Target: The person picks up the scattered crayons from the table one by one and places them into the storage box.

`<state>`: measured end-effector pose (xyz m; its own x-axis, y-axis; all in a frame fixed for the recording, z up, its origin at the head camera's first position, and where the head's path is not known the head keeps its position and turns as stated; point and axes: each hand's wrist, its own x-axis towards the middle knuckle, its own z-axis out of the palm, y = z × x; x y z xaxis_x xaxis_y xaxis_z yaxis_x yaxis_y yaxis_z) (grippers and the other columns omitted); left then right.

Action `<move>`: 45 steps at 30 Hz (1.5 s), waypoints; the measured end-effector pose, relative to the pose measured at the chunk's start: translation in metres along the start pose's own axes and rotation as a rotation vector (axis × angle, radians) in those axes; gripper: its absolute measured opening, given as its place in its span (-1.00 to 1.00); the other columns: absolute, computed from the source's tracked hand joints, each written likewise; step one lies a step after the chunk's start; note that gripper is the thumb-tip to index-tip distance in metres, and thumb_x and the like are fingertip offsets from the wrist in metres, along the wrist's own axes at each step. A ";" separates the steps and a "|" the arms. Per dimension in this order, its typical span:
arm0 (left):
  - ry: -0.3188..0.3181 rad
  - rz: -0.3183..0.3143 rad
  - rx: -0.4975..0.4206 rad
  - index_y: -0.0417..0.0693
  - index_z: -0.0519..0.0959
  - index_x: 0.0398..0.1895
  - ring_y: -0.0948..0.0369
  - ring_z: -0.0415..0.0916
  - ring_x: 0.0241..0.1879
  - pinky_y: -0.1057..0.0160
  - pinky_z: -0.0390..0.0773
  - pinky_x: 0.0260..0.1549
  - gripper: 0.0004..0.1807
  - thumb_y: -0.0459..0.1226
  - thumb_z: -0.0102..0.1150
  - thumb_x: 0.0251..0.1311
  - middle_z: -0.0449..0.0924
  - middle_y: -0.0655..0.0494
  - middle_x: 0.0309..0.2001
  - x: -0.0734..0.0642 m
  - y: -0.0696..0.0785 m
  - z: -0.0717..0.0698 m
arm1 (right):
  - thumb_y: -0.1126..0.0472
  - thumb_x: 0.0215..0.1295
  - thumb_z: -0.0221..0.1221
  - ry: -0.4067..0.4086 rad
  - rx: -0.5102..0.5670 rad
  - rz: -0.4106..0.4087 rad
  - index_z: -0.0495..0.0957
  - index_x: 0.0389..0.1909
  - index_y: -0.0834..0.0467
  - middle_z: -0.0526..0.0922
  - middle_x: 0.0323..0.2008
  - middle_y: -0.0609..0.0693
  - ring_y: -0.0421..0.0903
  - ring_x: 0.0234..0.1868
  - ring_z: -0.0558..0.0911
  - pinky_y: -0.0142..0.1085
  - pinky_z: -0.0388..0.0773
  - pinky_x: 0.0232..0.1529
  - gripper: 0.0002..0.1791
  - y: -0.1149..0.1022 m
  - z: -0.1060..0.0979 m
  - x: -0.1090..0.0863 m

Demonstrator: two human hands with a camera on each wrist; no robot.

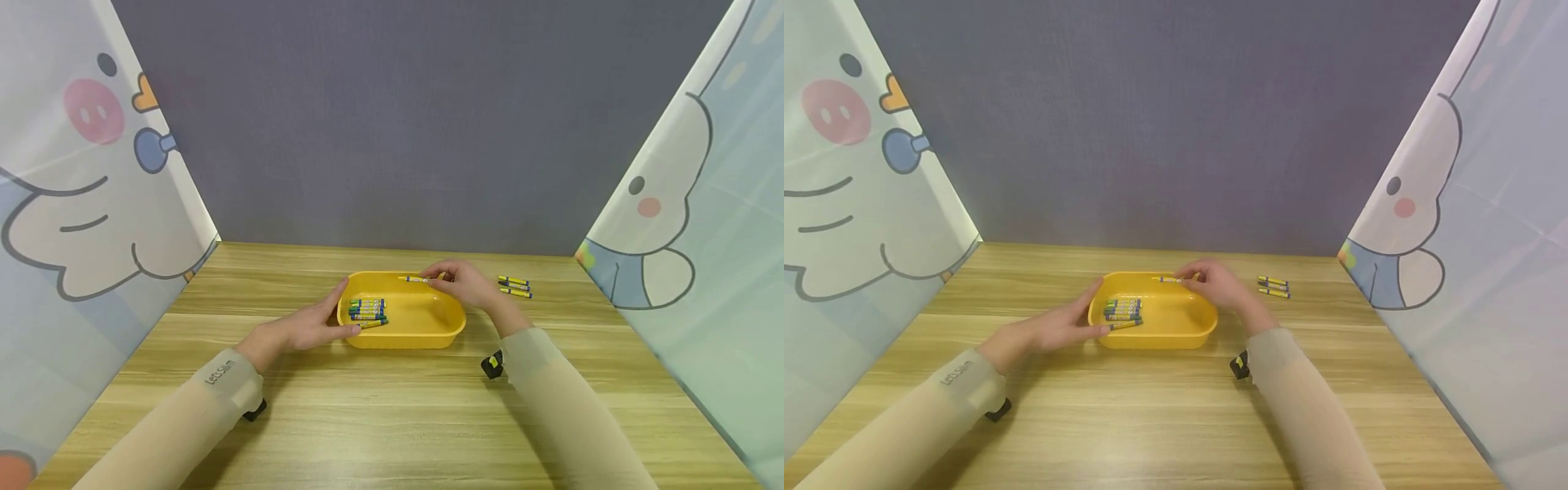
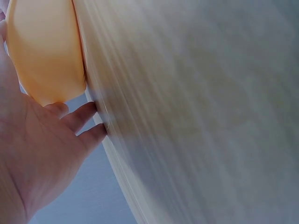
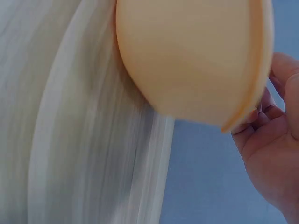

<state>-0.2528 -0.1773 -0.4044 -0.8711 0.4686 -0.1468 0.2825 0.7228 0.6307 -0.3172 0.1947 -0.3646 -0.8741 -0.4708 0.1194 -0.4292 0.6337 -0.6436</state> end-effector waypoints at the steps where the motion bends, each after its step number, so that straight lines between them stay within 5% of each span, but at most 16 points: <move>1: -0.001 -0.002 -0.002 0.25 -0.47 0.84 -0.21 0.15 0.70 -0.30 0.14 0.67 0.32 0.43 0.19 0.41 -0.07 -0.23 0.79 0.000 0.000 0.000 | 0.12 0.63 0.27 -0.006 0.000 -0.006 0.80 0.20 -0.04 0.76 0.03 0.03 -0.11 -0.35 0.48 -0.29 0.43 -0.30 -0.74 -0.002 0.002 0.002; 20: -0.012 0.000 -0.023 0.23 -0.49 0.83 -0.26 0.20 0.67 -0.31 0.17 0.65 0.32 0.42 0.19 0.42 -0.07 -0.28 0.78 0.001 -0.001 -0.001 | 0.19 0.63 0.26 -0.038 -0.020 -0.024 0.79 0.18 0.02 0.72 0.03 0.03 -0.08 -0.17 0.56 -0.18 0.55 -0.05 -0.75 -0.004 0.034 0.020; 33: -0.018 0.013 -0.035 0.33 -0.53 0.82 -0.18 0.24 0.65 -0.28 0.19 0.65 0.31 0.40 0.21 0.43 -0.03 -0.28 0.78 0.002 0.000 -0.001 | 0.19 0.63 0.23 -0.097 -0.301 -0.076 0.80 0.14 0.01 0.70 0.01 -0.01 -0.11 -0.16 0.59 -0.11 0.62 0.08 -0.76 -0.004 0.041 0.020; 45: -0.021 0.012 -0.012 0.29 -0.53 0.82 -0.21 0.24 0.66 -0.30 0.20 0.64 0.31 0.41 0.18 0.44 -0.07 -0.28 0.79 0.001 -0.002 -0.001 | 0.16 0.63 0.26 -0.154 -0.594 -0.058 0.79 0.15 -0.09 0.79 0.21 -0.04 -0.01 0.12 0.76 0.01 0.70 0.22 -0.77 -0.010 0.048 0.020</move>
<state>-0.2545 -0.1784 -0.4050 -0.8590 0.4881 -0.1547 0.2884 0.7109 0.6414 -0.3196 0.1495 -0.3918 -0.8215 -0.5701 0.0024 -0.5673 0.8170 -0.1032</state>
